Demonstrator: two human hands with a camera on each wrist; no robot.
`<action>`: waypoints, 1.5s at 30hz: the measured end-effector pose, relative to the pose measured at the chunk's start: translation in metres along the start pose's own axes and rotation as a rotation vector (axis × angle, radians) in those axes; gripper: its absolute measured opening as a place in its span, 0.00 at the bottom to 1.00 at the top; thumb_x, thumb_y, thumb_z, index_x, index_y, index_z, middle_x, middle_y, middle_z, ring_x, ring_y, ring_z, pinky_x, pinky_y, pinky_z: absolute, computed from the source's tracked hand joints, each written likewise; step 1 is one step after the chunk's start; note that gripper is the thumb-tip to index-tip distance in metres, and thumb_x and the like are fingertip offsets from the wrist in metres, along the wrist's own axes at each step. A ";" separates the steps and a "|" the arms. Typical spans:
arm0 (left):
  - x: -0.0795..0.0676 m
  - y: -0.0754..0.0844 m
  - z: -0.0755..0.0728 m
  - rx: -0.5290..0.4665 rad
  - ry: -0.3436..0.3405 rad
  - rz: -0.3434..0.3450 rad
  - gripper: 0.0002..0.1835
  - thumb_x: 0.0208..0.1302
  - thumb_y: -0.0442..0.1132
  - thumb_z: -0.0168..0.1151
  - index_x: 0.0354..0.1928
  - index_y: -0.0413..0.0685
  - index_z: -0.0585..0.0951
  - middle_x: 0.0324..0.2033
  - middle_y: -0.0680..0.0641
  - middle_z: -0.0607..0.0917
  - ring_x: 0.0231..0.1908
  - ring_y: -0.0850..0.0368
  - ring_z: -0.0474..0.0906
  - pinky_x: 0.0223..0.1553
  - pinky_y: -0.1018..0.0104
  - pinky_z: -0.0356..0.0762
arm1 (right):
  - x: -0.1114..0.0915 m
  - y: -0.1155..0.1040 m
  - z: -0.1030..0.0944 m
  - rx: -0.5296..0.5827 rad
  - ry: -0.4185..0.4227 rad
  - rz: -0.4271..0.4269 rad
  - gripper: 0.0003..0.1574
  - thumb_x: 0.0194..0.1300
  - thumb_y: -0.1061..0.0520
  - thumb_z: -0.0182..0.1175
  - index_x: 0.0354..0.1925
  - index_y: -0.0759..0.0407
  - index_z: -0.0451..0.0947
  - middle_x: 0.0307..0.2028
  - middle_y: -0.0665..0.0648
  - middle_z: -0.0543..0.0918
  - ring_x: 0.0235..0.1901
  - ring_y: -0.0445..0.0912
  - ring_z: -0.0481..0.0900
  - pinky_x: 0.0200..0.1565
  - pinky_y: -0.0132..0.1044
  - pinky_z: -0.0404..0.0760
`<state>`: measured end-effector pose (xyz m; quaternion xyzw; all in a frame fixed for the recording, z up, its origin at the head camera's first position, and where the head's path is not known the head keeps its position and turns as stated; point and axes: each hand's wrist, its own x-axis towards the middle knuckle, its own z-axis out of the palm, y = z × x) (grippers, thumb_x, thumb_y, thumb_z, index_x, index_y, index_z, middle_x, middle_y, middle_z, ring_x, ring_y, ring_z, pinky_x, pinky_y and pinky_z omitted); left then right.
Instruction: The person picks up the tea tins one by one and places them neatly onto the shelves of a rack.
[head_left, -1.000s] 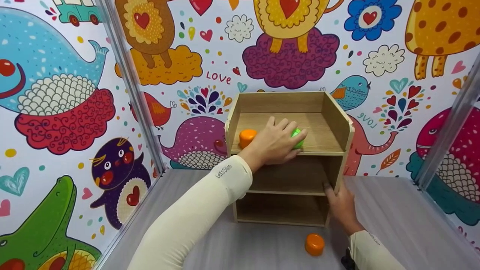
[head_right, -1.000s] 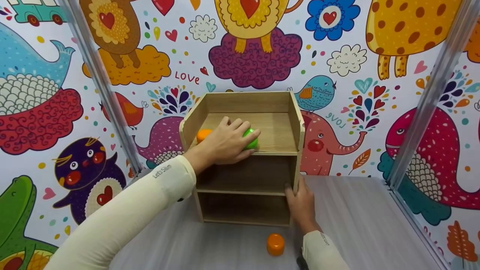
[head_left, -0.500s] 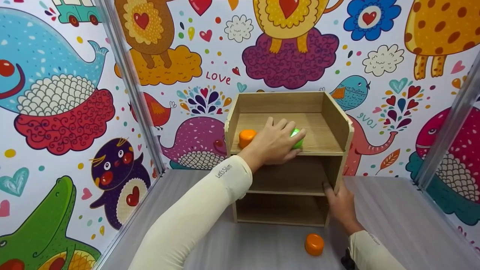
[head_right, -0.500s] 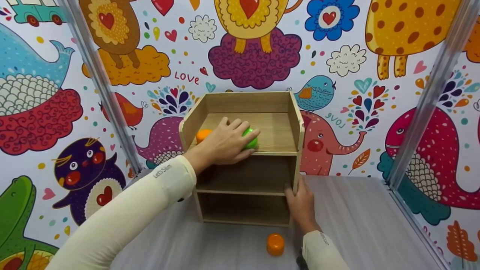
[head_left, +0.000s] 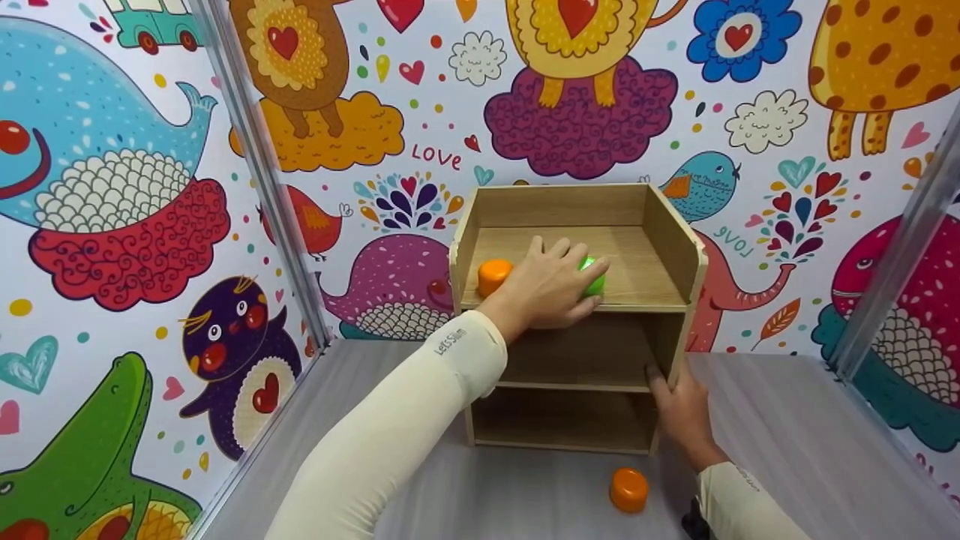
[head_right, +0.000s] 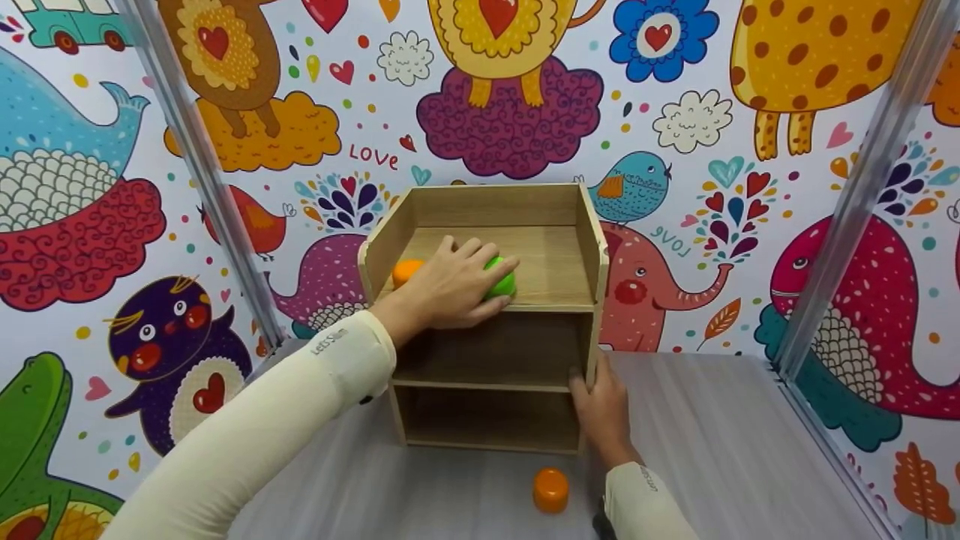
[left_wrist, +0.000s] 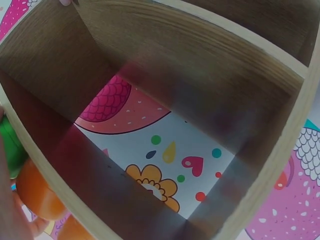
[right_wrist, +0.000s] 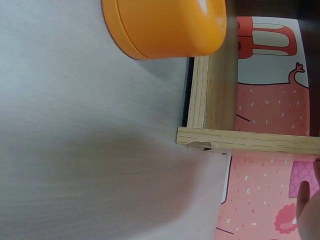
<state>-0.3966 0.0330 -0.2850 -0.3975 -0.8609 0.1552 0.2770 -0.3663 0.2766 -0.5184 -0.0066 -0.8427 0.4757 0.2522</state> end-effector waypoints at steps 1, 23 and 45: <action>0.000 0.000 0.000 -0.003 -0.002 -0.003 0.30 0.66 0.64 0.36 0.67 0.63 0.60 0.55 0.48 0.72 0.53 0.50 0.68 0.50 0.45 0.64 | 0.000 0.000 0.000 0.000 0.002 -0.003 0.37 0.65 0.35 0.50 0.68 0.43 0.56 0.57 0.59 0.76 0.49 0.57 0.79 0.52 0.58 0.73; 0.001 0.000 0.001 -0.150 -0.107 -0.087 0.32 0.64 0.65 0.37 0.68 0.64 0.60 0.59 0.51 0.72 0.57 0.50 0.65 0.57 0.39 0.58 | 0.000 -0.001 -0.001 0.006 -0.009 0.014 0.39 0.65 0.35 0.50 0.70 0.40 0.53 0.59 0.60 0.74 0.49 0.58 0.79 0.51 0.58 0.73; 0.004 0.000 0.003 -0.189 -0.156 -0.103 0.32 0.64 0.65 0.38 0.67 0.64 0.59 0.62 0.49 0.70 0.61 0.48 0.66 0.59 0.39 0.60 | -0.001 0.002 0.001 0.018 0.006 -0.033 0.38 0.65 0.35 0.50 0.69 0.39 0.53 0.60 0.58 0.73 0.51 0.58 0.78 0.52 0.60 0.71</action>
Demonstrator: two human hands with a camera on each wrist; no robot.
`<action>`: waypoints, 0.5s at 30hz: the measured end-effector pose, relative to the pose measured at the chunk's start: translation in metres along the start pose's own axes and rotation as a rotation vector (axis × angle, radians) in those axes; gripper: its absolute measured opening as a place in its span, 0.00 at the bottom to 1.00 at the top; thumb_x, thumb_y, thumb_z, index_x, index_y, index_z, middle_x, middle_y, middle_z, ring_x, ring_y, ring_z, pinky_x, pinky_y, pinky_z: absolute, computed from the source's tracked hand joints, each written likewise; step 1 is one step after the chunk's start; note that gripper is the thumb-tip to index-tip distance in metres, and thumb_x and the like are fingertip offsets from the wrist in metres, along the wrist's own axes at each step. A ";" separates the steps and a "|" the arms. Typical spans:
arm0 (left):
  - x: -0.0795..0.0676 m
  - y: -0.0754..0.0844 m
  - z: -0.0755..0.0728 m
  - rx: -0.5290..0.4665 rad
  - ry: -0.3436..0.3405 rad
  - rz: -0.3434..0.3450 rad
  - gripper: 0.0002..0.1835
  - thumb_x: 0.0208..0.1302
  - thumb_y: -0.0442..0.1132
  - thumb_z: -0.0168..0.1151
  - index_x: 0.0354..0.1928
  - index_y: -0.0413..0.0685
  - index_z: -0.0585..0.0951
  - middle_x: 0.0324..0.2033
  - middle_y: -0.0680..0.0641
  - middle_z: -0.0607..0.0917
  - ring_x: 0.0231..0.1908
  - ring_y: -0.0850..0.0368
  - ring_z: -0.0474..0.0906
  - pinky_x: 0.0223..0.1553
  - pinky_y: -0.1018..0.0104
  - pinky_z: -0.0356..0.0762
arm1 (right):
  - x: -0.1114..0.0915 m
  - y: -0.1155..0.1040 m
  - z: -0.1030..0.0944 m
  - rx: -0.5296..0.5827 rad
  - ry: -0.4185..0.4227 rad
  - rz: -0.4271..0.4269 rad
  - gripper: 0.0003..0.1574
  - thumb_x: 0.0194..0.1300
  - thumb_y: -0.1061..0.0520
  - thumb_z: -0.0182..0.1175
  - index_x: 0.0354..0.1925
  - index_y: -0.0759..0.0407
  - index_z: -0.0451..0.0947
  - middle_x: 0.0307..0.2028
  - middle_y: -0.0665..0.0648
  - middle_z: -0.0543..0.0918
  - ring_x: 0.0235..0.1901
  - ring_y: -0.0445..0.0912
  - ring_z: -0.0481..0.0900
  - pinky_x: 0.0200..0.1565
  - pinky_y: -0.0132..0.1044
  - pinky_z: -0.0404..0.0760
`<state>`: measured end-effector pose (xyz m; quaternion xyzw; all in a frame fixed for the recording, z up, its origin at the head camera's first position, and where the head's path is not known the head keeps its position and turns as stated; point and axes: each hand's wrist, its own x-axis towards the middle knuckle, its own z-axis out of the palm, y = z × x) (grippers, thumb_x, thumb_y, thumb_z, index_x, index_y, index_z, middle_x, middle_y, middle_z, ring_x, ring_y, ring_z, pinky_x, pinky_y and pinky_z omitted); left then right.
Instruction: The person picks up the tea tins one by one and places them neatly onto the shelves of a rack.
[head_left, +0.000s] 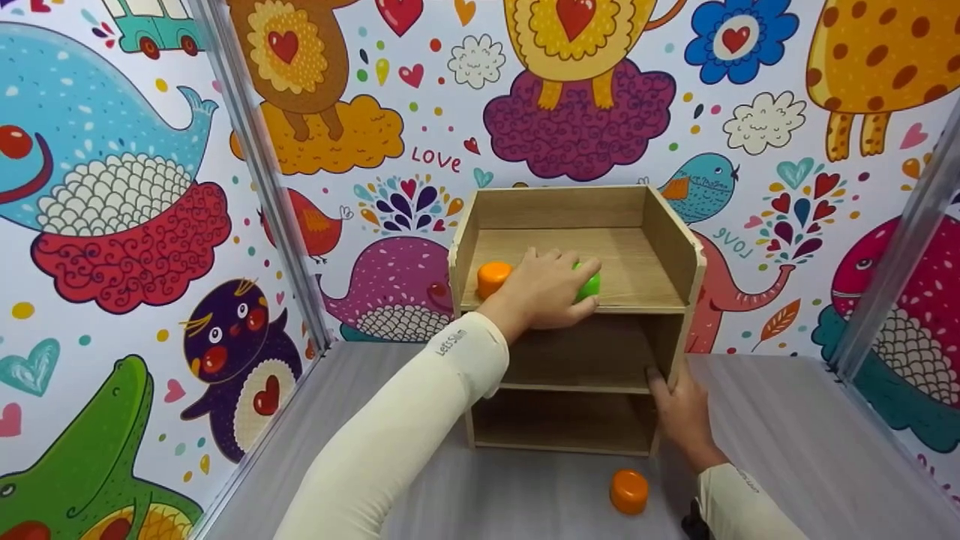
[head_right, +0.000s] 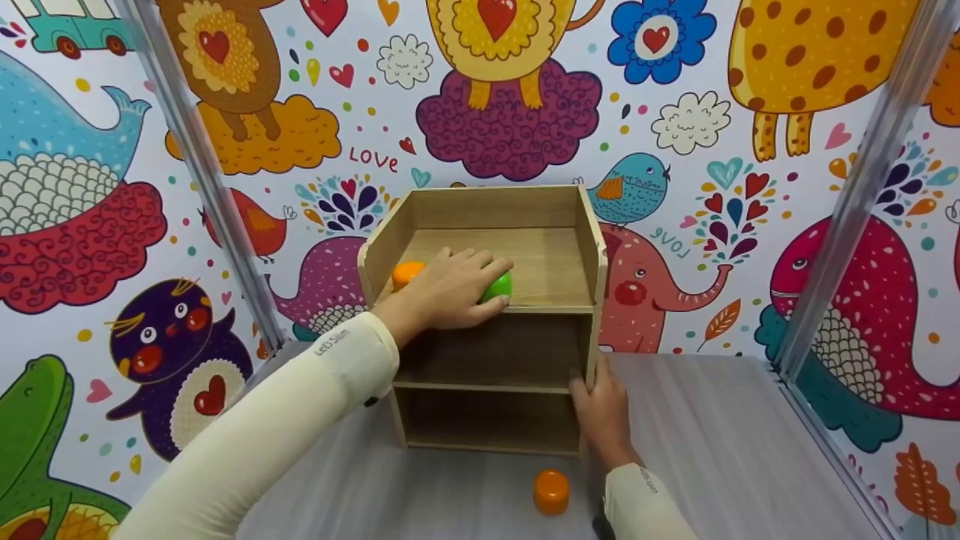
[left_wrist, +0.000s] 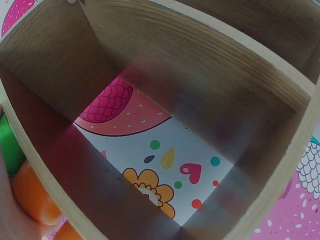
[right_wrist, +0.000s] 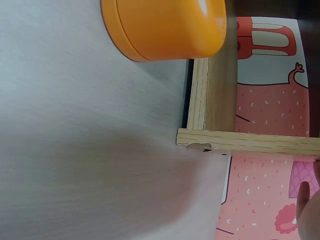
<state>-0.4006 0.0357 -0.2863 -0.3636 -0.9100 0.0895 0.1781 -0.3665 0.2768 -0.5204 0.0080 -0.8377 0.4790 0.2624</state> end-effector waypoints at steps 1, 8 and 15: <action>0.000 0.000 0.000 0.000 0.000 0.000 0.32 0.64 0.65 0.38 0.67 0.64 0.59 0.62 0.49 0.70 0.61 0.48 0.66 0.59 0.40 0.60 | 0.000 0.000 0.000 0.003 -0.001 0.000 0.38 0.65 0.35 0.51 0.69 0.39 0.53 0.60 0.57 0.72 0.51 0.58 0.77 0.52 0.60 0.71; 0.000 0.000 -0.001 0.001 0.005 0.004 0.32 0.64 0.65 0.38 0.68 0.64 0.59 0.62 0.49 0.70 0.61 0.48 0.67 0.58 0.42 0.62 | 0.000 0.000 0.001 0.007 -0.005 0.007 0.38 0.65 0.36 0.51 0.69 0.38 0.52 0.61 0.58 0.72 0.52 0.59 0.77 0.53 0.60 0.70; 0.000 -0.001 0.000 -0.028 0.008 0.004 0.32 0.64 0.65 0.39 0.67 0.64 0.59 0.61 0.49 0.70 0.61 0.49 0.67 0.56 0.41 0.65 | 0.001 0.000 0.001 -0.003 0.004 -0.002 0.38 0.65 0.36 0.50 0.69 0.41 0.53 0.59 0.60 0.74 0.51 0.58 0.78 0.52 0.59 0.72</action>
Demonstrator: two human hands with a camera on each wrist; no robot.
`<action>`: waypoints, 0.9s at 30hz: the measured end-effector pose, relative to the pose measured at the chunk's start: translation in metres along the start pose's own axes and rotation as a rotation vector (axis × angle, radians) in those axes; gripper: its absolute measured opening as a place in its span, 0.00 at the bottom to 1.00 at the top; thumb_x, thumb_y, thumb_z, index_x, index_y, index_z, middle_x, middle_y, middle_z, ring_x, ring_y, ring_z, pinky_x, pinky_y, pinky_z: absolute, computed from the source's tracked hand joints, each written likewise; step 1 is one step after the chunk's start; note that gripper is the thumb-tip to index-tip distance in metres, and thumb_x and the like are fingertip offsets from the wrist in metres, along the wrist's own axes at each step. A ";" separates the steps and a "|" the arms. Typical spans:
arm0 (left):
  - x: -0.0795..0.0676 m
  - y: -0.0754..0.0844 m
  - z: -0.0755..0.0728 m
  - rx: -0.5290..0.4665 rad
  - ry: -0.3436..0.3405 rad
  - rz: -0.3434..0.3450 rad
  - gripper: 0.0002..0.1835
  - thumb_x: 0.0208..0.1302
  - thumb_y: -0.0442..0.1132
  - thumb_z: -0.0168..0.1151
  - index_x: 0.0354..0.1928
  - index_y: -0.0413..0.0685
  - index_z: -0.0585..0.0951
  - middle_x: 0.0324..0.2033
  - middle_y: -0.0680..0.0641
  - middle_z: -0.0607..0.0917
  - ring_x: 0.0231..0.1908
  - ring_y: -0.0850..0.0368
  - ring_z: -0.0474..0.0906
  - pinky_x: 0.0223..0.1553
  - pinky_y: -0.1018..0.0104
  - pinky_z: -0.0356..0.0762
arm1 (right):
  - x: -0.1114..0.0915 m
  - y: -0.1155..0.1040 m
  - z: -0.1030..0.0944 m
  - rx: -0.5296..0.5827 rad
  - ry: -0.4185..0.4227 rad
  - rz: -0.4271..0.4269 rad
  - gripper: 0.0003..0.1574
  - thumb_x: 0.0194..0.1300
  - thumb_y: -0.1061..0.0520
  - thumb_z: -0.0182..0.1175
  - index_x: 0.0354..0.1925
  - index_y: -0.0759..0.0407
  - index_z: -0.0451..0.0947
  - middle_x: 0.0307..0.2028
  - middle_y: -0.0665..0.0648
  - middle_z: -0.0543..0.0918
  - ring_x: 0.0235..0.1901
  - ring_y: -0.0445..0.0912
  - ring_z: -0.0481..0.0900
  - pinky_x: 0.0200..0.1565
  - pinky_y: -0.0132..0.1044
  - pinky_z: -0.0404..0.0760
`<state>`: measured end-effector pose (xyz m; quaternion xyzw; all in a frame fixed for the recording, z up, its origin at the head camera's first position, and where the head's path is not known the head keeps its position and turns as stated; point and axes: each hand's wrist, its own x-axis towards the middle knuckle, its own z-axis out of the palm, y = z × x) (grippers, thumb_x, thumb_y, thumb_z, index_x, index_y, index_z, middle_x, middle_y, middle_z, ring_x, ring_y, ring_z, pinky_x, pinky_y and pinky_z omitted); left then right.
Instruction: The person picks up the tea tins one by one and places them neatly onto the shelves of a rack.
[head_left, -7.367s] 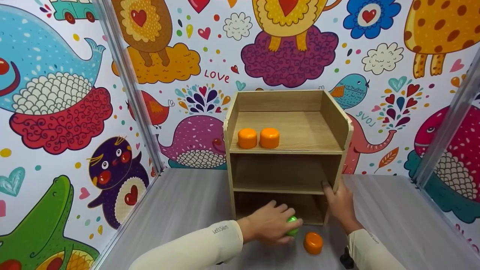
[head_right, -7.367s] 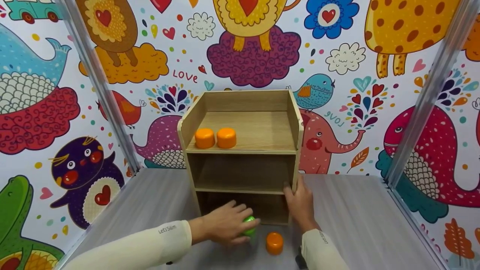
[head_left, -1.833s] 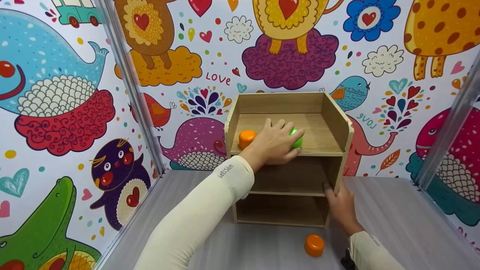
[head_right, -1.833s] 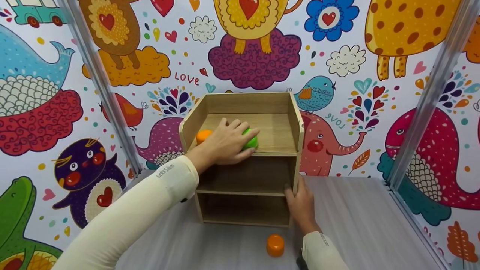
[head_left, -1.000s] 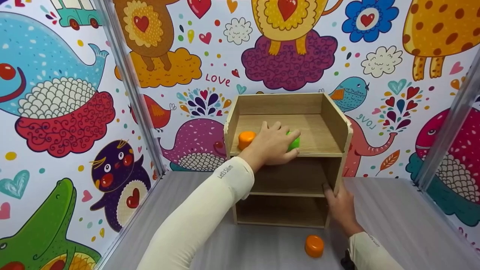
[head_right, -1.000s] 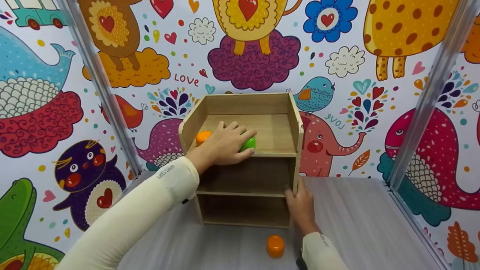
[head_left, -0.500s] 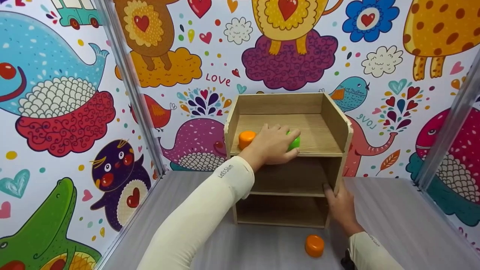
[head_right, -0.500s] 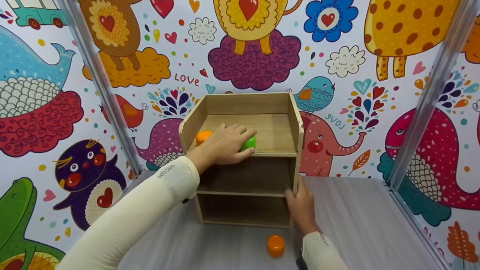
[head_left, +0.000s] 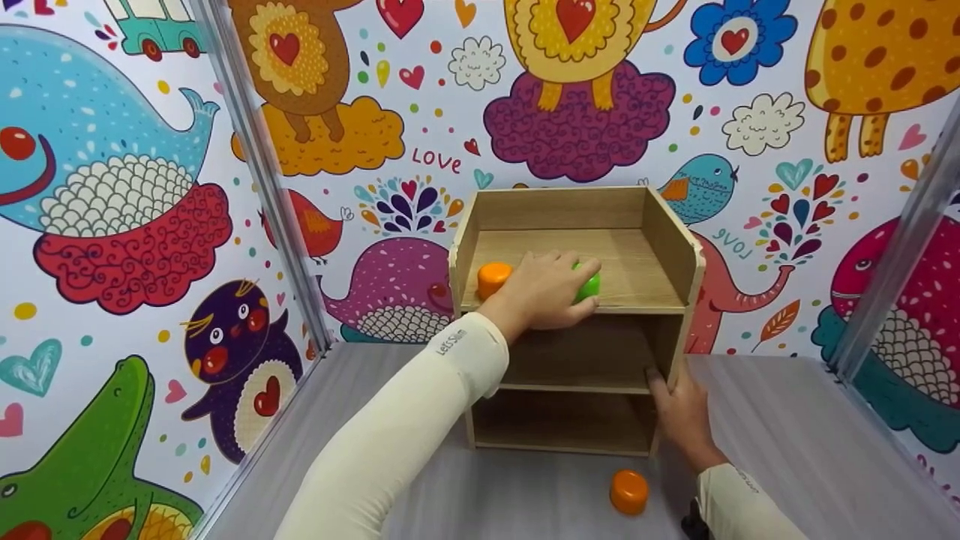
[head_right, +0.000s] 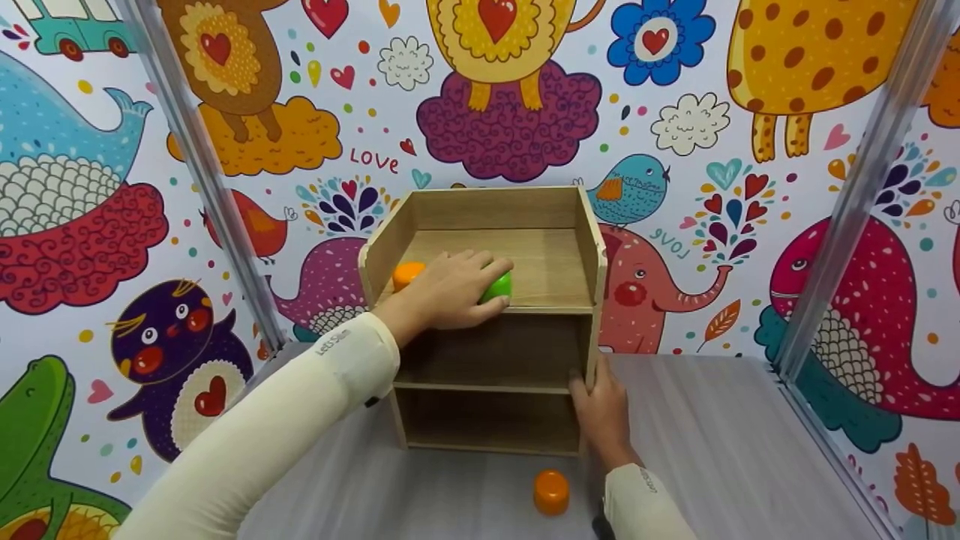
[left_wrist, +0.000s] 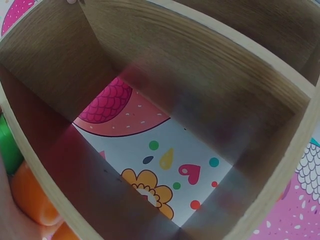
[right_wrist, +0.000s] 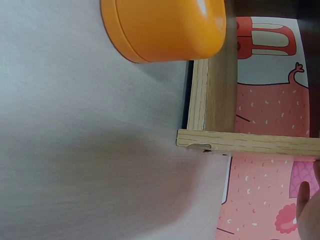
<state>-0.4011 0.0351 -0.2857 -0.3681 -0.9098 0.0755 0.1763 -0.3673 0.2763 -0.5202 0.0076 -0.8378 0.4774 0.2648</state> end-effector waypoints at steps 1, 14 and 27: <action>0.000 0.000 0.000 -0.001 0.000 0.001 0.32 0.64 0.65 0.39 0.67 0.64 0.59 0.61 0.49 0.70 0.61 0.49 0.67 0.56 0.41 0.65 | 0.000 0.000 0.000 -0.001 0.002 -0.001 0.38 0.65 0.36 0.50 0.69 0.40 0.53 0.59 0.60 0.74 0.50 0.58 0.78 0.51 0.59 0.72; 0.000 -0.003 0.001 0.027 0.049 0.045 0.32 0.63 0.66 0.40 0.67 0.63 0.60 0.56 0.48 0.71 0.47 0.50 0.74 0.46 0.50 0.72 | 0.000 -0.001 0.001 0.012 -0.015 0.009 0.39 0.65 0.37 0.52 0.69 0.31 0.49 0.62 0.57 0.70 0.52 0.60 0.77 0.52 0.60 0.71; -0.006 0.006 0.002 0.198 0.330 0.094 0.30 0.64 0.63 0.39 0.64 0.62 0.65 0.54 0.49 0.74 0.51 0.50 0.70 0.48 0.46 0.66 | 0.000 0.000 -0.001 0.016 -0.029 0.021 0.39 0.65 0.36 0.51 0.70 0.32 0.49 0.63 0.56 0.69 0.54 0.59 0.76 0.52 0.60 0.70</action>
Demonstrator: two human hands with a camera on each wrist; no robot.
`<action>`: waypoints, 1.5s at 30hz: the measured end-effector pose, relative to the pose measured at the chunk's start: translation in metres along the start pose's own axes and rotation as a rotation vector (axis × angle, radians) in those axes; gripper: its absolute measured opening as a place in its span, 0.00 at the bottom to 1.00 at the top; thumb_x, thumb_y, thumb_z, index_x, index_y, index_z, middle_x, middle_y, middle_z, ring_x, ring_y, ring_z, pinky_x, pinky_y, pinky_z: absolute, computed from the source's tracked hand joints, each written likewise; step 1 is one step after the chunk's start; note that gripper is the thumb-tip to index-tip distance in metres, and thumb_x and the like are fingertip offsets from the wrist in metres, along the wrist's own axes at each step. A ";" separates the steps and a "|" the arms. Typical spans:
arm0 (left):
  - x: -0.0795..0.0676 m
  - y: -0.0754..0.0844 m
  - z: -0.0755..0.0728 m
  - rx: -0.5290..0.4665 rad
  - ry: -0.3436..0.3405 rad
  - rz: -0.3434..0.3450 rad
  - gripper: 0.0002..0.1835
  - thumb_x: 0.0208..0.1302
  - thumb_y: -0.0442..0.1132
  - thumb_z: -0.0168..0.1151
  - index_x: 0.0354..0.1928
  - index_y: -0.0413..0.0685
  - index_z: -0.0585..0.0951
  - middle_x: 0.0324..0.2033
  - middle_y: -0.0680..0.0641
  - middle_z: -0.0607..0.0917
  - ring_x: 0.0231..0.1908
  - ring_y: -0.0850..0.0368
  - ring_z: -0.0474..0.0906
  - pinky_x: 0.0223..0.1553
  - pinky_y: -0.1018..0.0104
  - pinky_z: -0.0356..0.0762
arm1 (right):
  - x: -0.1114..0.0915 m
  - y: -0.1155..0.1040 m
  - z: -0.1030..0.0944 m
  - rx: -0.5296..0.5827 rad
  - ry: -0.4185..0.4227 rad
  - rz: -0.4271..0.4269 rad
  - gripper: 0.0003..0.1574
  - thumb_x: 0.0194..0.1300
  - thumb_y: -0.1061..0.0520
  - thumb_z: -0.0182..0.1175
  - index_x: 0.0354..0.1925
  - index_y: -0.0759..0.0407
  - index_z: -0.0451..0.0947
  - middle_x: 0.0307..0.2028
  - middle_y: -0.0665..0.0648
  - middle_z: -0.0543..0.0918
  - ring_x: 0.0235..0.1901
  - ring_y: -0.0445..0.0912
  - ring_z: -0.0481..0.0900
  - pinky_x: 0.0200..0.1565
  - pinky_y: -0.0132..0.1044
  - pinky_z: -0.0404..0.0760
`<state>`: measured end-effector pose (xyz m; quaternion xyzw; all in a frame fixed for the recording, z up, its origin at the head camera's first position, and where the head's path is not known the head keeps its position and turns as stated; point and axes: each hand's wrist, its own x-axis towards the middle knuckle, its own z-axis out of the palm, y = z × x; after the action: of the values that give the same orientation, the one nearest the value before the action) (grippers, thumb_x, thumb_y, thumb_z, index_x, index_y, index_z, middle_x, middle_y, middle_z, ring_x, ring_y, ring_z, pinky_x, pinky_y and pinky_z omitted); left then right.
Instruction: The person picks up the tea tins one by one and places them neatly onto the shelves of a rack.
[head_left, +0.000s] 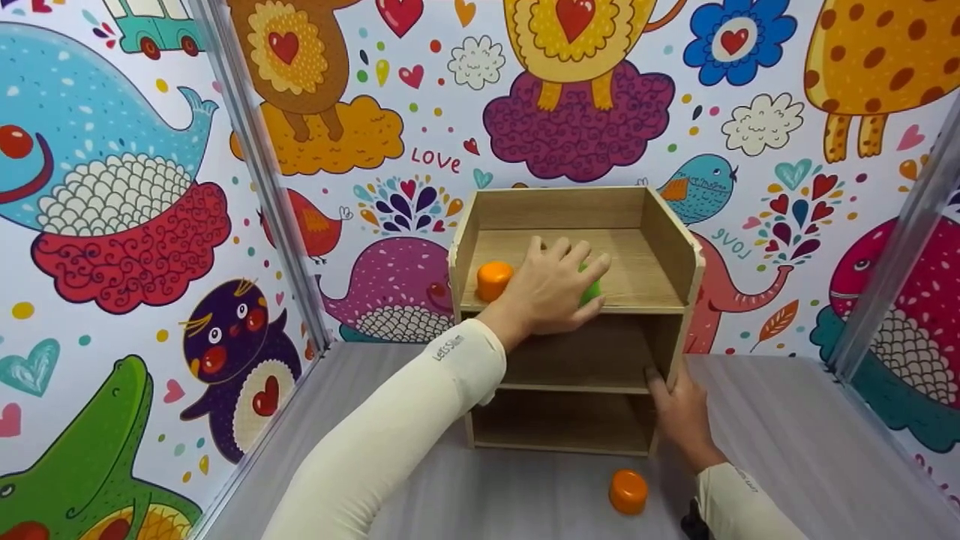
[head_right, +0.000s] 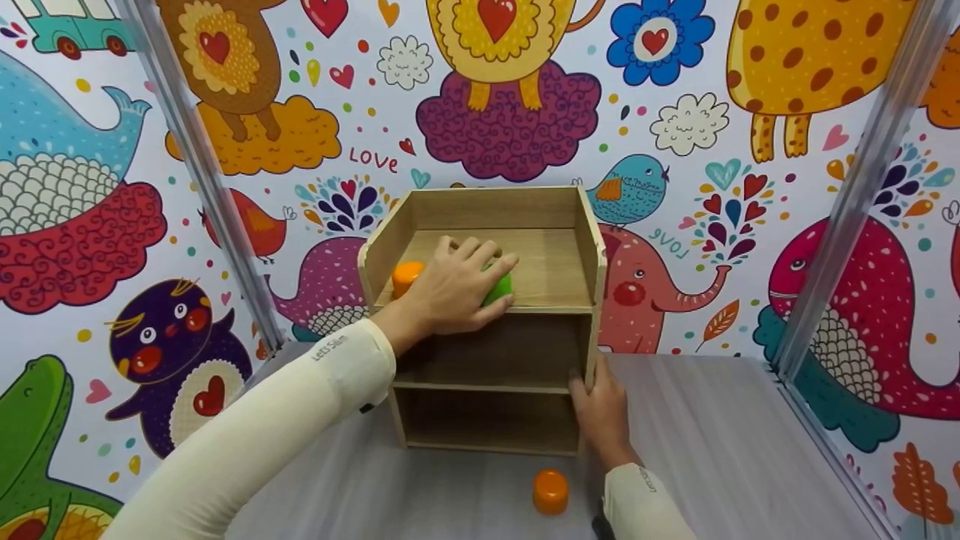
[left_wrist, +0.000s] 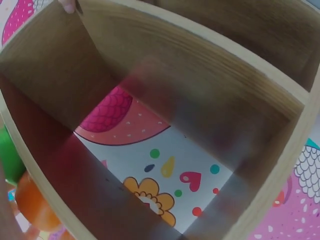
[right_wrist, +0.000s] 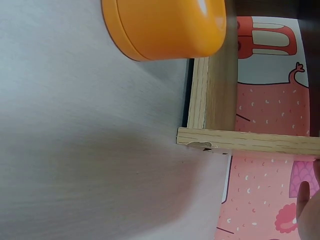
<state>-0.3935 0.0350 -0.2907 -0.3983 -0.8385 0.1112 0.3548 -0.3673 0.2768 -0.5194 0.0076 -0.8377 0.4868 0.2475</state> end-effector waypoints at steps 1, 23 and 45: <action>-0.001 0.002 -0.001 0.012 0.027 0.014 0.29 0.64 0.62 0.39 0.64 0.61 0.65 0.53 0.49 0.74 0.51 0.50 0.70 0.48 0.46 0.66 | 0.000 0.000 0.000 -0.001 0.003 0.001 0.39 0.65 0.36 0.51 0.70 0.32 0.49 0.63 0.56 0.70 0.53 0.59 0.77 0.52 0.60 0.71; -0.026 0.051 -0.015 0.004 0.202 0.282 0.23 0.65 0.55 0.34 0.57 0.60 0.70 0.51 0.49 0.75 0.53 0.50 0.70 0.53 0.45 0.65 | 0.002 -0.001 0.001 -0.065 0.070 -0.034 0.33 0.65 0.38 0.52 0.65 0.44 0.60 0.54 0.59 0.79 0.46 0.55 0.80 0.51 0.56 0.74; -0.073 0.103 0.045 -0.045 0.200 0.485 0.20 0.67 0.51 0.32 0.53 0.60 0.71 0.48 0.52 0.75 0.45 0.54 0.71 0.47 0.50 0.71 | 0.000 -0.001 0.003 -0.064 0.103 -0.067 0.33 0.64 0.38 0.54 0.64 0.41 0.62 0.51 0.57 0.80 0.42 0.54 0.80 0.45 0.55 0.77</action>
<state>-0.3327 0.0525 -0.4086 -0.6044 -0.6817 0.1342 0.3898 -0.3679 0.2739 -0.5203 0.0026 -0.8384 0.4509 0.3063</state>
